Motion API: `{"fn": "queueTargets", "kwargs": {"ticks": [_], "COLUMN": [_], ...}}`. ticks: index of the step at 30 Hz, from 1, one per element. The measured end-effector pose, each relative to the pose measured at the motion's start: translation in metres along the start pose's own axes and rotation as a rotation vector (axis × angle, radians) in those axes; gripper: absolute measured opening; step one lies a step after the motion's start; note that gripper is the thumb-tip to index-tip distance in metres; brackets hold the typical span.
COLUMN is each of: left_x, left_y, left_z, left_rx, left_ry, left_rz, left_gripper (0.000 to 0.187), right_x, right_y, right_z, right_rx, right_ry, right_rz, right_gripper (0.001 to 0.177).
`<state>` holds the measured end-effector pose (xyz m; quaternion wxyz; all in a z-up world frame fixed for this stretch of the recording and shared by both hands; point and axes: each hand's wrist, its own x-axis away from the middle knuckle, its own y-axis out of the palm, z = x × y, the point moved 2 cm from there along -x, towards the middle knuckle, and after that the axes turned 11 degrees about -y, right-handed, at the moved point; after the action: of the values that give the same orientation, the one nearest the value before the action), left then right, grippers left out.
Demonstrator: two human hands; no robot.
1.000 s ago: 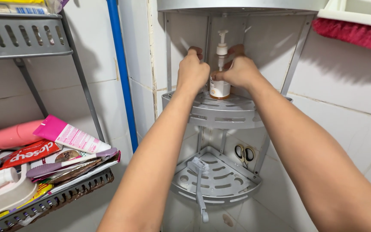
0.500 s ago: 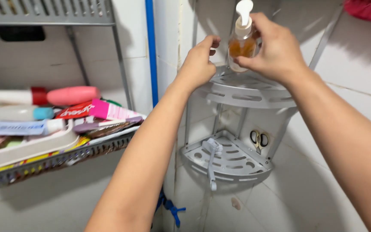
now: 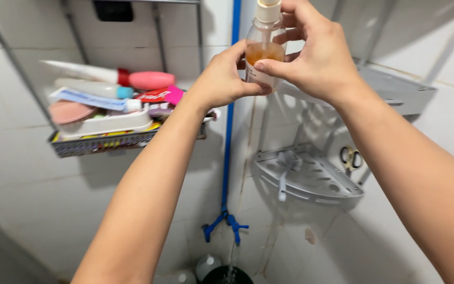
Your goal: Organizing various toiletries, soap, and containers on bathroom corner shelves.
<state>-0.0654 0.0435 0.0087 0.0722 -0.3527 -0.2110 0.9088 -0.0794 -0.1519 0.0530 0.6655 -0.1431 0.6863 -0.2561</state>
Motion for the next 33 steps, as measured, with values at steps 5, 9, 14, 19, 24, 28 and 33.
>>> {"fn": "queueTargets", "kwargs": {"ticks": [5, 9, 14, 19, 24, 28, 33], "left_x": [0.049, 0.087, 0.105, 0.104, 0.097, 0.097, 0.1], "left_y": [-0.041, -0.067, -0.096, -0.127, -0.152, -0.172, -0.197], "left_z": [-0.025, -0.065, -0.081, -0.094, -0.092, -0.088, -0.097], "left_rx": [-0.276, -0.398, -0.31, -0.346, -0.506, -0.522, -0.613], "left_ry": [-0.222, -0.407, -0.413, -0.474, -0.493, -0.572, -0.516], "left_rz": [0.246, 0.474, 0.558, 0.512, 0.515, 0.555, 0.576], "left_gripper": [0.075, 0.075, 0.07, 0.07, 0.074, 0.07, 0.068], "right_x": [0.017, 0.061, 0.066, 0.042, 0.02, 0.02, 0.002], "right_y": [0.09, 0.223, 0.281, 0.263, 0.236, 0.237, 0.224], "right_z": [0.067, 0.117, 0.153, 0.153, 0.124, 0.136, 0.114], "right_rx": [-0.627, -0.724, -0.992, -0.925, -0.771, -0.815, -0.851], "right_ry": [0.451, 1.329, 1.257, 1.211, 1.115, 1.027, 0.728], "right_rz": [0.052, -0.048, 0.067, 0.108, 0.009, 0.05, 0.161], "right_gripper": [0.061, 0.063, 0.049, 0.036, 0.036, 0.036, 0.037]}}
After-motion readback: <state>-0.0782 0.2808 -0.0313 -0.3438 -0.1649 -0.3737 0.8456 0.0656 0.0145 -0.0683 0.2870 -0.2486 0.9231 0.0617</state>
